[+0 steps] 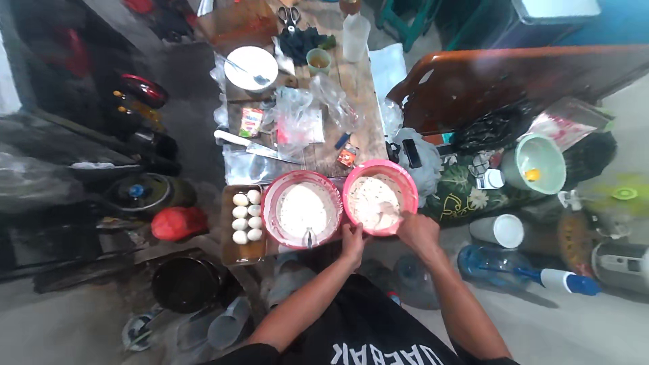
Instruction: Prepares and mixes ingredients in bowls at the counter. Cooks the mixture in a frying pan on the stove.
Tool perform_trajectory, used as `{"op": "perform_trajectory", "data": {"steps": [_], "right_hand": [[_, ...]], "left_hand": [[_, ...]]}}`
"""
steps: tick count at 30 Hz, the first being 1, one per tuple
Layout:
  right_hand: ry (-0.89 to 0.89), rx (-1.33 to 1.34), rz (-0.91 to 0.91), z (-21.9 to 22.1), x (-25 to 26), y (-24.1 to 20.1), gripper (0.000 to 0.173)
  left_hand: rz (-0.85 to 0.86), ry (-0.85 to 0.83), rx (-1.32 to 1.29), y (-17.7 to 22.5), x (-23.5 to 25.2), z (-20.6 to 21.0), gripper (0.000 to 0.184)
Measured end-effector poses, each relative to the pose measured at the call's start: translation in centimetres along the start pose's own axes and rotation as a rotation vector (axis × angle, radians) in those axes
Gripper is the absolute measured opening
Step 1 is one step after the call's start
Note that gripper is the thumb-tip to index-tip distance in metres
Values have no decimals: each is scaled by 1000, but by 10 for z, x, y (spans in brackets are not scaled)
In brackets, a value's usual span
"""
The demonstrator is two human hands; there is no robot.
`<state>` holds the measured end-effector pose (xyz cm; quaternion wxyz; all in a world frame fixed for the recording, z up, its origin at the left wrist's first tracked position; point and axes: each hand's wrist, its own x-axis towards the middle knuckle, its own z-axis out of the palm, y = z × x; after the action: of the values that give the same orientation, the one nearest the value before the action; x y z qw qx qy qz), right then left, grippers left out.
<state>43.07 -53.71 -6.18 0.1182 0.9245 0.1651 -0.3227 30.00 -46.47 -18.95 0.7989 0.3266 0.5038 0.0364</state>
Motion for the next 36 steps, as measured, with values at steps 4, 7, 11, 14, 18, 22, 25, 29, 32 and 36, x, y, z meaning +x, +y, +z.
{"op": "perform_trajectory", "data": {"steps": [4, 7, 11, 14, 18, 22, 25, 29, 32, 36], "right_hand": [[124, -39, 54, 13, 16, 14, 41], [18, -71, 50, 28, 26, 6, 40], [67, -73, 23, 31, 6, 2, 35], [138, 0, 48, 27, -8, 13, 37], [141, 50, 103, 27, -31, 25, 35], [114, 134, 67, 34, -57, 33, 29], [197, 206, -43, 35, -82, 33, 32], [252, 353, -176, 8, -124, 50, 40], [275, 448, -322, -11, -129, 58, 41], [236, 668, -636, -25, -120, 25, 33]], "left_hand": [[-14, -41, -120, 0, 21, -8, 43], [30, -124, -202, 1, 29, -7, 41], [27, -127, -173, 4, 28, -3, 36], [2, -127, -181, 8, 22, -5, 33], [-13, -142, -150, 14, 3, -8, 35], [-38, -174, -170, 22, -23, -8, 34], [-57, -179, -166, 40, -46, -14, 30], [-58, -210, -184, 75, -79, -31, 31], [13, -210, -184, 104, -97, -56, 31], [156, -137, -209, 147, -121, -92, 27]]}}
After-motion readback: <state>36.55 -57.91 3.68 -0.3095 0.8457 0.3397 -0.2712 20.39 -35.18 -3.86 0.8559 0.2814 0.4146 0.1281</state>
